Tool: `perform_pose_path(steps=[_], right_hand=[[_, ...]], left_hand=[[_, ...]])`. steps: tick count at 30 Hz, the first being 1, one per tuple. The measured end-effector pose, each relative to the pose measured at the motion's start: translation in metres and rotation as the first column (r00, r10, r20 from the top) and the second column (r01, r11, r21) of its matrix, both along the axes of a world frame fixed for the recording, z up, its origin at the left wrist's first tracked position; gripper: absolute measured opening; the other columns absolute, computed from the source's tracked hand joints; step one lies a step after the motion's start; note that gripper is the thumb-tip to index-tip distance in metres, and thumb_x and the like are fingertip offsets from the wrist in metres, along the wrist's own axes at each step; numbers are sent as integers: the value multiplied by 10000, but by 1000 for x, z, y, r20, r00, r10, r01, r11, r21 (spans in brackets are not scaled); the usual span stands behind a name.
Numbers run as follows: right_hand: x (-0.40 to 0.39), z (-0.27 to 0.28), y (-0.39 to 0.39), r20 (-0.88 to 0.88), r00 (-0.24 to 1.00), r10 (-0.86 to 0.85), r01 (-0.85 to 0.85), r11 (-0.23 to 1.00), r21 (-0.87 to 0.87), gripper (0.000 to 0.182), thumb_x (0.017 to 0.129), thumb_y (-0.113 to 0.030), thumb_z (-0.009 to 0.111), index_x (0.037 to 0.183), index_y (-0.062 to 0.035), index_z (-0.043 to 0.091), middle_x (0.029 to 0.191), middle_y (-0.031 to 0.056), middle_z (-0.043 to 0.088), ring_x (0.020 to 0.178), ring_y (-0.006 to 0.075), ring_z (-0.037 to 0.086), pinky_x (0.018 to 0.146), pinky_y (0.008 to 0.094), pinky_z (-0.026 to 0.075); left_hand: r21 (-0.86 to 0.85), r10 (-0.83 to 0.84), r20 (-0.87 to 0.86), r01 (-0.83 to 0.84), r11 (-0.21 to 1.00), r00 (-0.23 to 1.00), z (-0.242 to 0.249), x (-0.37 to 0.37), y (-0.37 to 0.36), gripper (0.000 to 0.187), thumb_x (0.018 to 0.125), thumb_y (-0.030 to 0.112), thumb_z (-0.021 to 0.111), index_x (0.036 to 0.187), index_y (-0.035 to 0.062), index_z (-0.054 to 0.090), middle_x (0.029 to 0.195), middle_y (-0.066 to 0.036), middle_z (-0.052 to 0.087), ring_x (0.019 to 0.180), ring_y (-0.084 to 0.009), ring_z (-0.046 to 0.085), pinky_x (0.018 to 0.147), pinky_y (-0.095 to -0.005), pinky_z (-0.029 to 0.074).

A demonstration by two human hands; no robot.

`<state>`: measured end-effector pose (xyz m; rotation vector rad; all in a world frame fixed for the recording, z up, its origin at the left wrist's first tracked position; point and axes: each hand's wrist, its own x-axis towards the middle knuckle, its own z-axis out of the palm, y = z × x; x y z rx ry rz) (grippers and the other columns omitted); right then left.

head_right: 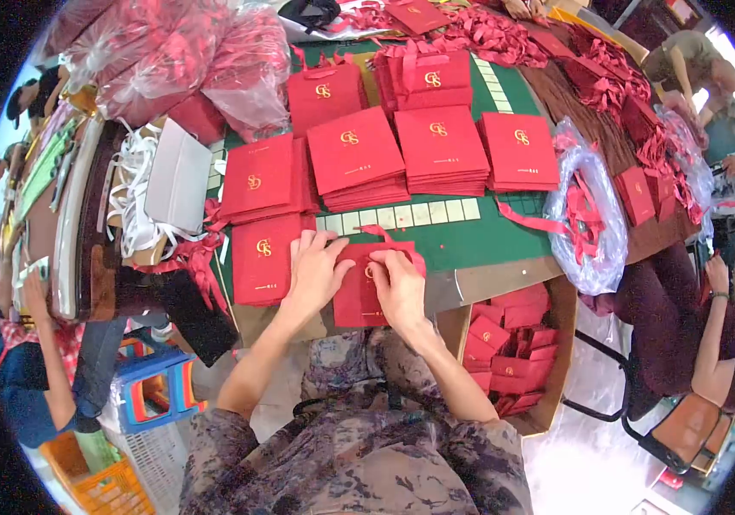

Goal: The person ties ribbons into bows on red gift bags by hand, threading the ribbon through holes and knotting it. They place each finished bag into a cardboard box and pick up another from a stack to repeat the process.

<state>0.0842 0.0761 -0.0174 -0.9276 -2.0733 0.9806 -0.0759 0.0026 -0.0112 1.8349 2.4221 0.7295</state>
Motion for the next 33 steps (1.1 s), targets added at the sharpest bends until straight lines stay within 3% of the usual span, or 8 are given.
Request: perform_pose_path(steps=[6,8,9,12,14,17,27,33], right_hand=[[2,-14,0,-6,999,-45,45,999,19,127,903,-16,667,1029,-18,674,926,115,661,782,232,673,706,313,543],[4,-14,-3,-85,996,-2,-2,999,-48,105,902,-6,666,1007,-10,671,927,99,654,784,205,670,699,296,536],[4,-11,-4,-84,996,-9,4,998,-56,105,902,-6,666,1007,-10,671,927,99,654,784,205,670,699,296,536],[4,-5,-8,-117,993,-1,-8,997,-78,99,898,3,670,998,-3,669,904,94,658,773,172,672,682,279,532],[3,-7,-11,-120,992,-39,20,987,-160,88,905,-1,673,993,1,661,880,91,663,747,143,671,662,270,532],[5,-14,-13,-121,991,-59,22,959,-281,77,910,-7,674,982,2,650,865,84,667,726,122,668,649,264,534],[15,-1,-14,-112,992,-54,33,984,-174,88,894,-6,692,970,7,649,881,89,671,757,137,677,660,269,541],[17,15,-15,-67,998,-20,18,999,-32,104,858,-29,729,941,-18,667,892,103,687,833,220,681,741,326,533]], left_hand=[[70,-128,123,120,990,984,9,-1,0,314,753,139,797,1025,57,662,1030,-99,607,960,-296,559,797,-406,464],[94,-110,411,78,992,905,17,0,-1,279,774,85,779,1007,42,630,1012,-111,590,868,-309,569,720,-385,486],[5,-47,504,52,999,862,28,2,-1,265,799,58,753,1025,42,614,996,-121,566,798,-290,569,661,-372,492],[59,-132,482,118,991,866,16,-7,-4,256,809,55,743,1026,38,606,969,-121,542,730,-256,564,636,-353,495],[-28,-146,569,197,980,809,6,-19,-7,224,844,41,710,1043,31,607,982,-113,523,723,-197,582,625,-323,512],[-235,60,841,263,936,538,9,-24,-5,162,929,42,628,1089,18,623,1067,-81,494,863,-136,603,652,-280,548],[-263,152,914,262,928,377,15,-27,-3,207,966,174,636,1090,10,656,1060,-19,507,910,-97,562,736,-270,501],[-214,127,944,273,938,304,20,-25,-2,216,960,176,646,1083,-1,664,1071,-14,506,886,-91,561,733,-262,485]])
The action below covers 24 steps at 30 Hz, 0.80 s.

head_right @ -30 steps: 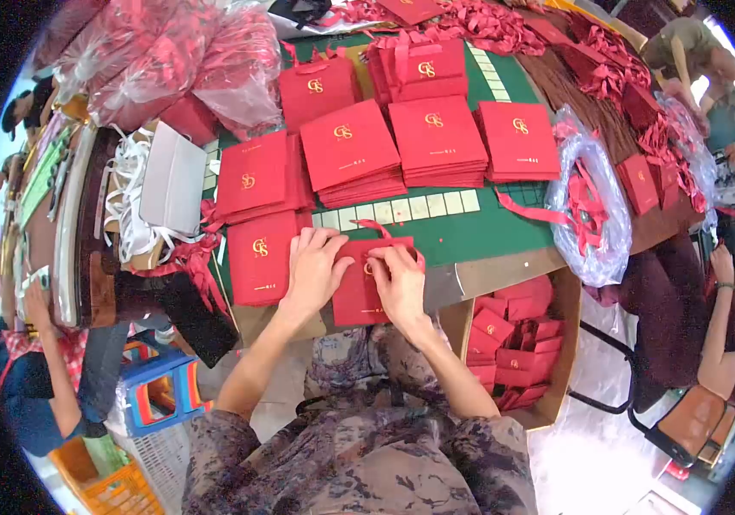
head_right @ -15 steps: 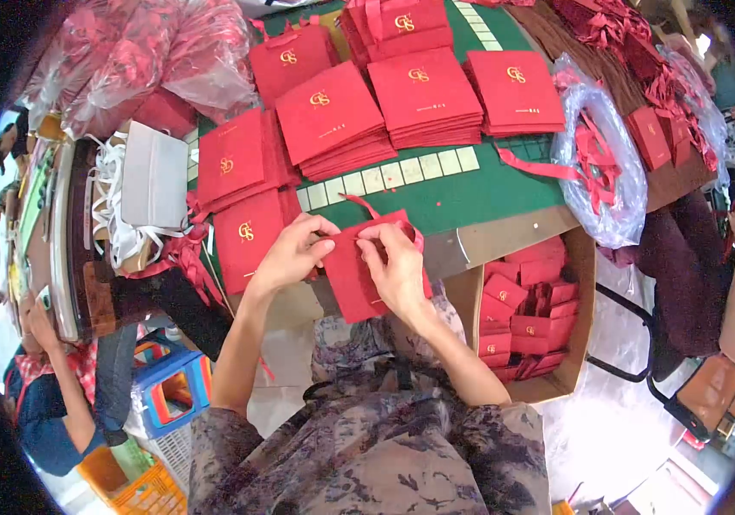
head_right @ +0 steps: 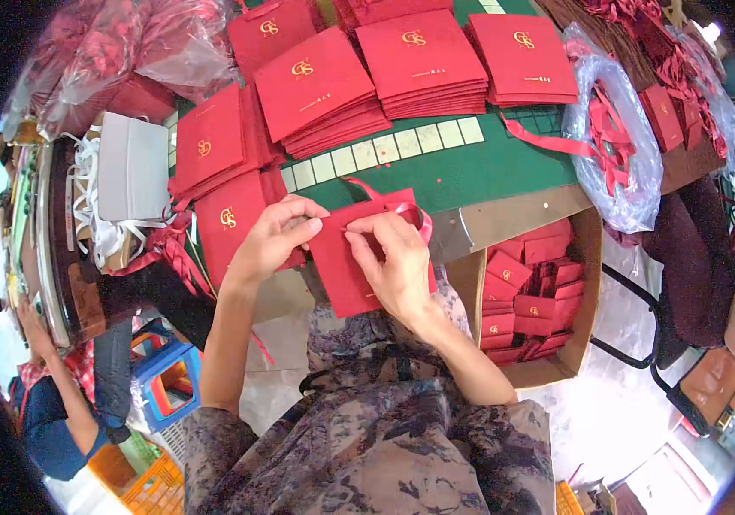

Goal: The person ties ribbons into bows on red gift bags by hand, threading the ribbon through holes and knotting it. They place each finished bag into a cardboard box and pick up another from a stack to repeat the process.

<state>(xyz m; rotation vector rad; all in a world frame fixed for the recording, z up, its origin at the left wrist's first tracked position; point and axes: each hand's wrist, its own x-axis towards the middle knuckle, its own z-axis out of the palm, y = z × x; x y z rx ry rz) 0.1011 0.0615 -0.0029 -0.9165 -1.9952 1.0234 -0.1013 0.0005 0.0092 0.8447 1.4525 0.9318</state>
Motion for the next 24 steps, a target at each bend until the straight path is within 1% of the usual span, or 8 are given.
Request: perform_pose_path(steps=[2,5,7,14,20,21,23,24], right_hand=[[-1,2,0,14,1000,-9,10,1000,-16,116,847,-43,739,939,-29,670,891,104,692,840,252,675,766,342,524],[1,7,-1,24,1000,-8,9,1000,-19,107,849,-43,737,935,-38,672,890,98,692,834,246,674,764,343,523],[1,8,-1,21,1000,-11,12,1000,-11,106,848,-43,738,933,-42,673,892,95,694,835,245,674,763,342,520],[3,14,-1,27,999,-24,23,999,24,124,828,-49,752,933,-62,689,904,74,701,841,234,673,758,343,496],[3,17,1,28,1000,-10,8,997,73,133,810,-44,764,921,-59,693,898,75,700,825,237,672,756,345,490],[3,17,2,29,1000,-11,8,997,76,133,810,-44,764,921,-59,693,898,75,700,825,237,672,756,345,490],[2,13,3,41,999,-10,6,995,101,132,804,-29,761,910,-49,686,878,78,691,777,223,669,696,330,501],[1,12,3,40,999,-9,5,995,104,132,804,-29,761,910,-49,686,878,78,691,777,223,669,696,330,501]], left_hand=[[6,18,2,-18,1000,1000,2,2,-1,212,959,157,646,1078,-17,667,1081,-21,492,854,-92,565,705,-253,487],[37,29,29,-31,999,999,5,2,-1,213,959,159,647,1073,-20,668,1075,-15,487,850,-87,557,711,-254,477],[-8,14,19,-13,1000,1000,8,3,-2,217,954,187,655,1077,8,664,1061,0,519,934,-88,544,785,-260,457],[-3,32,19,-32,999,999,18,7,-2,186,951,137,656,1068,-8,664,1070,-8,510,933,-85,533,791,-260,450],[72,50,52,-54,996,997,21,12,-3,174,945,96,661,1071,-23,662,1061,-6,496,900,-79,535,764,-239,455],[78,58,29,-60,995,998,21,13,-3,164,932,70,672,1062,-29,663,1066,-11,498,900,-84,552,760,-237,471],[86,67,5,-67,994,998,18,17,-4,157,918,44,683,1054,-34,664,1070,-16,500,901,-90,569,757,-235,487],[120,90,-82,-79,990,993,12,21,-4,151,905,18,690,1043,-38,666,1073,-22,503,914,-96,586,766,-240,504]])
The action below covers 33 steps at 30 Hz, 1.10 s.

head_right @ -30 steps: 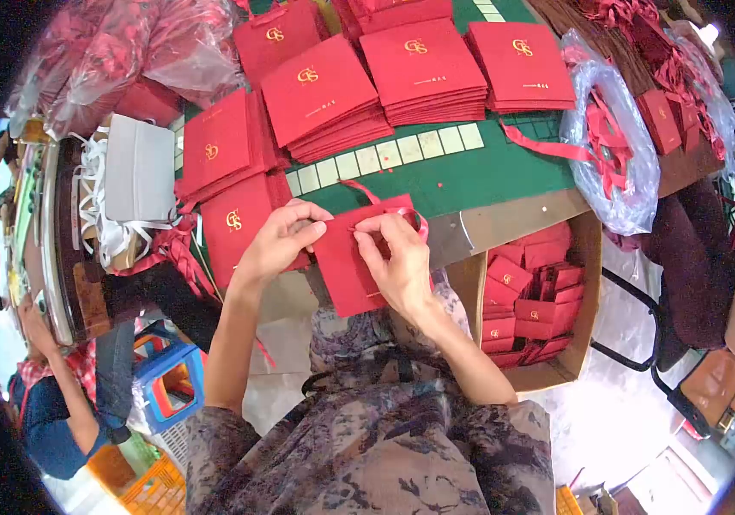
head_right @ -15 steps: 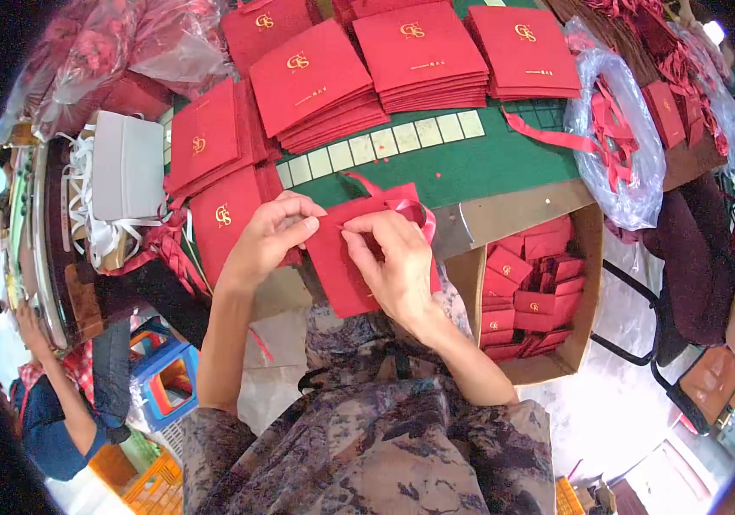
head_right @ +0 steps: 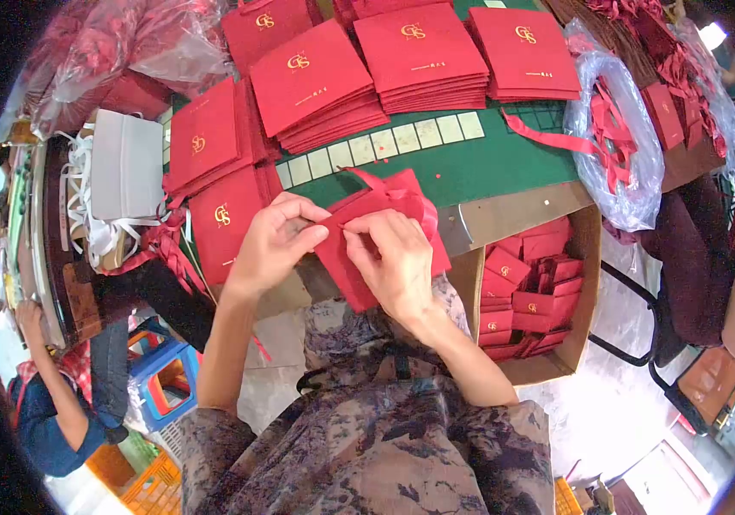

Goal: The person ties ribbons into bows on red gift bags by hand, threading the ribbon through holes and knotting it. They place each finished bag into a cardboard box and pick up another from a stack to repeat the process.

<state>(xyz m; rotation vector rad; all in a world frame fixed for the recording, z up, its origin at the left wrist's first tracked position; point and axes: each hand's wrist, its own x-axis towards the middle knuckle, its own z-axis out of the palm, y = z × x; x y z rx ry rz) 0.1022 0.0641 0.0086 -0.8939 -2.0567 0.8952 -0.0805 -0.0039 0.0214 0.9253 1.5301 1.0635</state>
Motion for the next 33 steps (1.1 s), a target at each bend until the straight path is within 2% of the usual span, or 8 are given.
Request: perform_pose_path(steps=[5,12,15,19,21,25,30,33], right_hand=[[-9,-11,-2,36,999,-30,29,999,32,129,801,-5,747,892,-28,659,836,89,666,690,203,648,567,303,509],[-14,-24,-1,-60,998,3,-6,999,-44,115,816,-6,732,890,-22,646,833,92,654,658,202,638,571,313,514],[-16,-27,2,-24,999,29,-24,979,202,102,830,-8,719,897,-18,643,833,91,659,668,191,648,592,306,522],[-20,-34,4,-60,996,58,-64,994,-89,114,824,-8,717,905,-13,638,833,102,654,679,214,655,616,321,526],[-23,-39,3,-80,996,30,-45,980,-194,121,819,-9,718,908,-12,637,831,107,650,679,225,655,619,328,525],[-25,-42,7,-55,998,43,-47,996,-74,129,812,-2,715,914,-14,637,820,117,636,693,244,660,616,339,523],[-25,-41,8,-19,996,86,-86,996,11,133,807,14,709,912,-15,633,827,124,635,708,260,659,621,343,524],[-26,-41,11,-14,990,141,-140,989,45,165,788,23,688,907,-23,584,808,134,594,751,338,619,640,430,502]], left_hand=[[-3,116,-209,-120,993,971,1,21,2,128,865,-47,709,984,-41,664,1072,-46,513,889,-109,634,753,-238,540],[97,207,-135,-195,976,969,-13,19,-2,107,843,-41,737,939,-27,692,1042,-46,538,852,-103,628,715,-224,528],[111,213,-173,-196,974,962,-13,19,-2,95,839,-41,743,925,-28,705,1029,-43,546,831,-104,623,692,-223,524],[103,217,-185,-201,974,958,-15,16,-1,112,825,-21,751,929,-5,714,994,-51,570,778,-114,625,664,-235,522],[178,197,-552,-116,977,811,-12,20,3,130,810,10,757,933,25,719,962,-69,600,723,-143,631,622,-255,516],[235,156,-736,32,972,659,-17,10,5,147,796,16,715,939,40,690,916,-116,644,807,-294,635,695,-379,512],[179,99,-719,45,983,687,-18,6,9,138,797,30,699,933,40,680,873,-128,665,831,-328,624,733,-416,505],[166,88,-700,41,985,709,-27,5,11,124,805,46,701,927,36,679,822,-125,680,725,-302,625,663,-406,499]])
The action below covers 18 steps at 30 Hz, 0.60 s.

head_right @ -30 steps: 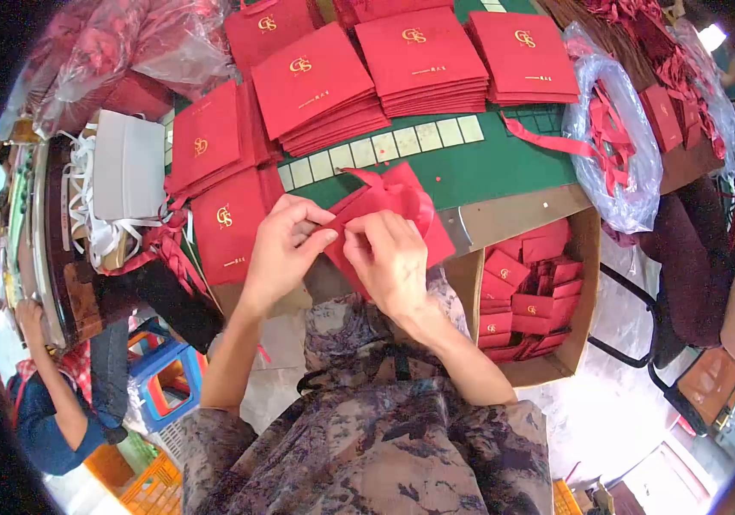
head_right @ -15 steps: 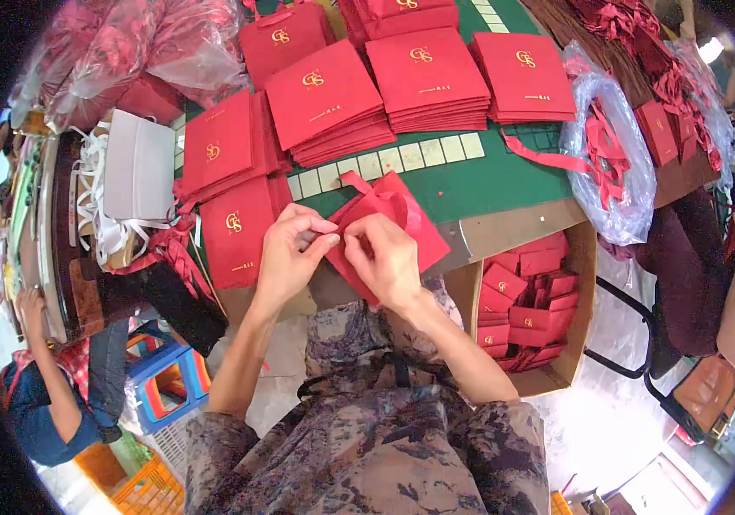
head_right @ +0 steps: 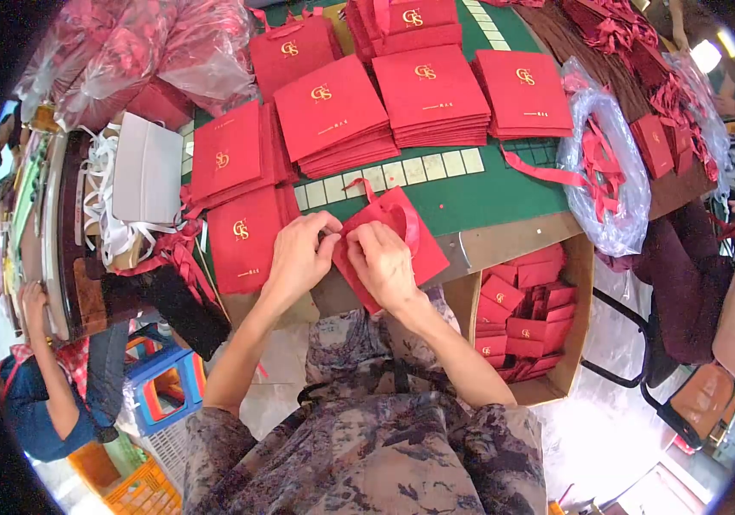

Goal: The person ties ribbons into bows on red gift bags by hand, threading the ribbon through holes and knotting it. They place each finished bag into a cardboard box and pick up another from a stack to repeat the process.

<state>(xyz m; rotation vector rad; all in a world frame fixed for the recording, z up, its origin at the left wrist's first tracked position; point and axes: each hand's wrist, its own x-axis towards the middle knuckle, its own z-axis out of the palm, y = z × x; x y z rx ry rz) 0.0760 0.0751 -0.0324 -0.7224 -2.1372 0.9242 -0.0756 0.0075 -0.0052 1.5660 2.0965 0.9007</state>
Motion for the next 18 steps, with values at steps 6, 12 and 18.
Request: perform_pose_path(steps=[6,12,18], right_hand=[[-7,3,-6,40,995,-90,96,979,-180,155,797,12,688,897,-30,578,805,144,597,722,353,613,628,446,497],[-8,6,-3,79,994,-77,81,996,-43,138,834,-22,693,911,-26,578,832,153,630,746,342,641,631,428,505],[-3,22,5,-9,997,-78,71,943,-324,142,850,-42,694,965,-27,612,836,152,634,751,352,640,644,432,513]], left_hand=[[-155,119,278,-78,985,953,3,-1,5,101,837,39,684,936,17,678,743,-99,689,496,-130,538,486,-329,414],[-130,109,343,-68,989,933,2,-5,8,89,860,41,677,944,14,674,724,-51,678,499,-67,482,479,-282,386],[-77,49,313,-26,997,948,7,-5,9,95,870,66,675,953,24,661,715,-75,666,506,-113,524,506,-301,422]])
